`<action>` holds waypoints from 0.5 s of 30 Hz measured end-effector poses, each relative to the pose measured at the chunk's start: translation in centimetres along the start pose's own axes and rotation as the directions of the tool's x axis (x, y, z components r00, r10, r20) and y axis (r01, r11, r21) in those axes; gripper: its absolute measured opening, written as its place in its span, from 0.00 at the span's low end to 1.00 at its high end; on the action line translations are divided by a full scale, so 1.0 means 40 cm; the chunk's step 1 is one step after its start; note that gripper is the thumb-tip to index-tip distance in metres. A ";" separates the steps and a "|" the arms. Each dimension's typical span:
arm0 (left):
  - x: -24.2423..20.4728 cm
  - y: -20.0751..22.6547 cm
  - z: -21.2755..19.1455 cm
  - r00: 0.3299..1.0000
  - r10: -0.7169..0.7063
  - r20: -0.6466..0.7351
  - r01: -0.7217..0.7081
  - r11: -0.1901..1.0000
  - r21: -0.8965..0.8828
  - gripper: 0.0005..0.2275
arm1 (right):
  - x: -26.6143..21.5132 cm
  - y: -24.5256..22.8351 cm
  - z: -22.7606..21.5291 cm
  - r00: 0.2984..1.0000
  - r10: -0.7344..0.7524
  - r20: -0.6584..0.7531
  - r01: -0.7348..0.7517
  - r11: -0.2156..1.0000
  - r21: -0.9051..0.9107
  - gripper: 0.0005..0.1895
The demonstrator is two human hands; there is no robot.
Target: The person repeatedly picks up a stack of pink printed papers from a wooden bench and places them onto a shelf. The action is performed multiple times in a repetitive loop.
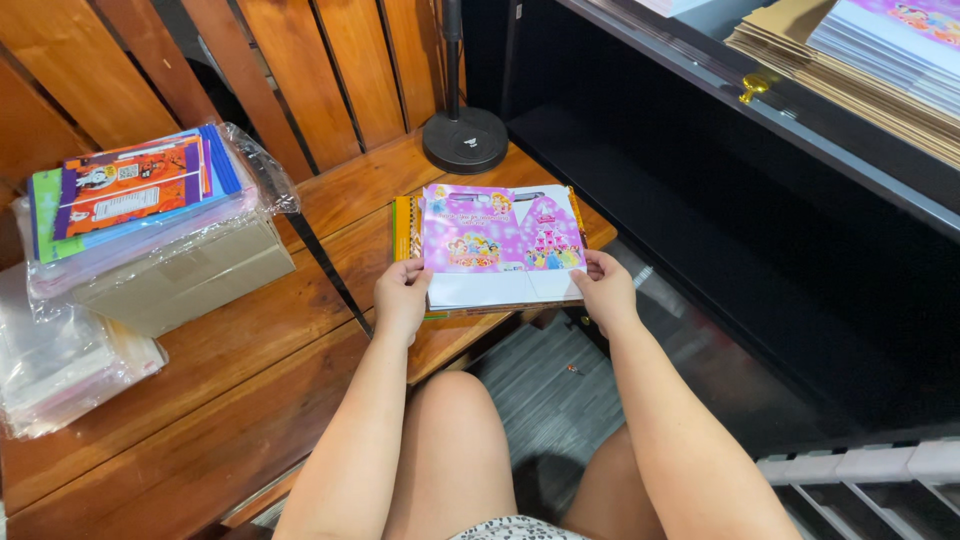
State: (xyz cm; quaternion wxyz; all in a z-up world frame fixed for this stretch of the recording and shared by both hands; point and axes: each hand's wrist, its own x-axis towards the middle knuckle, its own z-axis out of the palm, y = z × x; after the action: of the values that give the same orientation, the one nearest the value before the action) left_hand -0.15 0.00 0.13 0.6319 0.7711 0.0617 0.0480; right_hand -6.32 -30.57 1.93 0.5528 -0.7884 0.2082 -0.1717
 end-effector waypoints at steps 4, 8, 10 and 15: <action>-0.010 0.013 0.003 1.000 0.003 -0.022 -0.002 1.000 0.013 0.11 | -0.022 -0.063 -0.004 0.999 -0.007 -0.037 0.008 0.999 0.044 0.22; -0.009 0.031 0.005 0.997 -0.046 -0.055 0.044 0.998 -0.039 0.12 | -0.062 -0.142 -0.012 1.000 0.020 -0.010 -0.018 0.988 0.155 0.21; -0.006 0.042 0.003 0.995 -0.068 -0.068 0.063 0.995 -0.072 0.13 | -0.081 -0.181 -0.020 0.998 0.043 0.038 -0.051 0.963 0.265 0.21; -0.047 0.139 -0.023 0.995 -0.050 -0.084 0.035 0.985 -0.167 0.15 | -0.097 -0.258 -0.060 0.991 0.065 0.113 -0.106 0.904 0.415 0.22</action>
State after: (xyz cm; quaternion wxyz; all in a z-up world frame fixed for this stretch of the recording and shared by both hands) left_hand -1.97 -0.50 5.78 0.6914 0.7116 0.1017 0.0731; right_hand -9.38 -27.37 12.29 0.7258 -0.6486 0.1738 -0.1496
